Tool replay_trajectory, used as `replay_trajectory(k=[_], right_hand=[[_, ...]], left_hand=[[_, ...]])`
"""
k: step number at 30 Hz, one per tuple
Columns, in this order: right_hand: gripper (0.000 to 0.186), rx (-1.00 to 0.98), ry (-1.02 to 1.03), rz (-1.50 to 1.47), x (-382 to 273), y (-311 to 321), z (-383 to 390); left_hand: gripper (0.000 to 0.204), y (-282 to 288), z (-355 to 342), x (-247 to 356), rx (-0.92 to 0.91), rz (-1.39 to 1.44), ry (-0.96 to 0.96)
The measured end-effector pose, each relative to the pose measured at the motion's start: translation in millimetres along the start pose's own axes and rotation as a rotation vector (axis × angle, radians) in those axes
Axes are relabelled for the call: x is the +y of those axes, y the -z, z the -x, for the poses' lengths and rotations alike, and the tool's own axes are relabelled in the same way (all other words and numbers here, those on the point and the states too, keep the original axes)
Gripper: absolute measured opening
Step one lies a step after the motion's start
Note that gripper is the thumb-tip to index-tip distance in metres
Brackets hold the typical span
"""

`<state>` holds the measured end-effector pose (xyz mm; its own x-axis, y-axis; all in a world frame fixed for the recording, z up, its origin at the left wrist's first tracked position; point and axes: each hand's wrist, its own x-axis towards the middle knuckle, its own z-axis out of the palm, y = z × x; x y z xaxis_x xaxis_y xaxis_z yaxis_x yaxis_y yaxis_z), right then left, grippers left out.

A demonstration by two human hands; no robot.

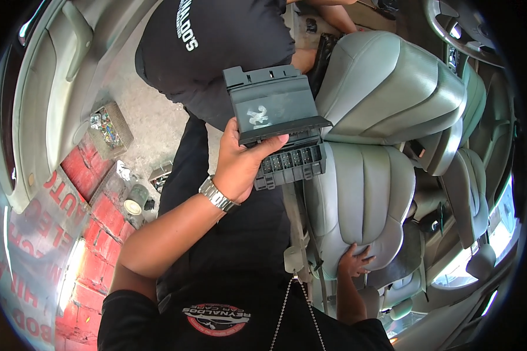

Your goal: Inspecting and adjusting an electronic fuse box module inside a Mercedes-Benz car.

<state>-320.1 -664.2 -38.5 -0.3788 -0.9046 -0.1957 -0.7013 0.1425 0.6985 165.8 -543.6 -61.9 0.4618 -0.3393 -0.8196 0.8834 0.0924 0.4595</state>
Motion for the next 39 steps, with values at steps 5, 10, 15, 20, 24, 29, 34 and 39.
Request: replay_trajectory(k=[5,10,15,20,24,29,34,39], right_hand=[[0.069,0.01,-0.012,-0.005,-1.3,-1.0,-0.9],[0.07,0.007,-0.004,-0.01,1.9,0.9,0.5],[0.071,-0.004,0.003,0.013,0.3,-0.6,-1.5],[0.071,-0.003,0.005,0.009,-0.9,1.0,-0.3],[0.071,0.01,0.018,0.007,0.5,0.0,-0.9],[0.07,0.011,0.009,0.015,-1.1,1.7,0.4],[0.07,0.014,0.009,0.01,0.9,0.1,-1.6],[0.07,0.007,-0.01,0.028,-1.5,1.4,-0.3]], left_hand=[[0.049,1.3,5.9,-5.8,0.021,0.021,0.012],[0.049,0.7,17.3,-13.0,-0.001,0.118,0.191],[0.046,-2.5,18.8,-21.5,0.0,0.137,0.29],[0.041,-4.3,17.7,-22.0,-0.002,0.215,0.431],[0.04,-2.4,17.9,-22.8,0.012,0.222,0.434],[0.038,1.6,17.4,-25.1,-0.008,0.214,0.393],[0.038,1.9,17.9,-21.5,-0.008,0.211,0.419],[0.036,5.2,16.6,-25.2,0.028,0.214,0.423]])
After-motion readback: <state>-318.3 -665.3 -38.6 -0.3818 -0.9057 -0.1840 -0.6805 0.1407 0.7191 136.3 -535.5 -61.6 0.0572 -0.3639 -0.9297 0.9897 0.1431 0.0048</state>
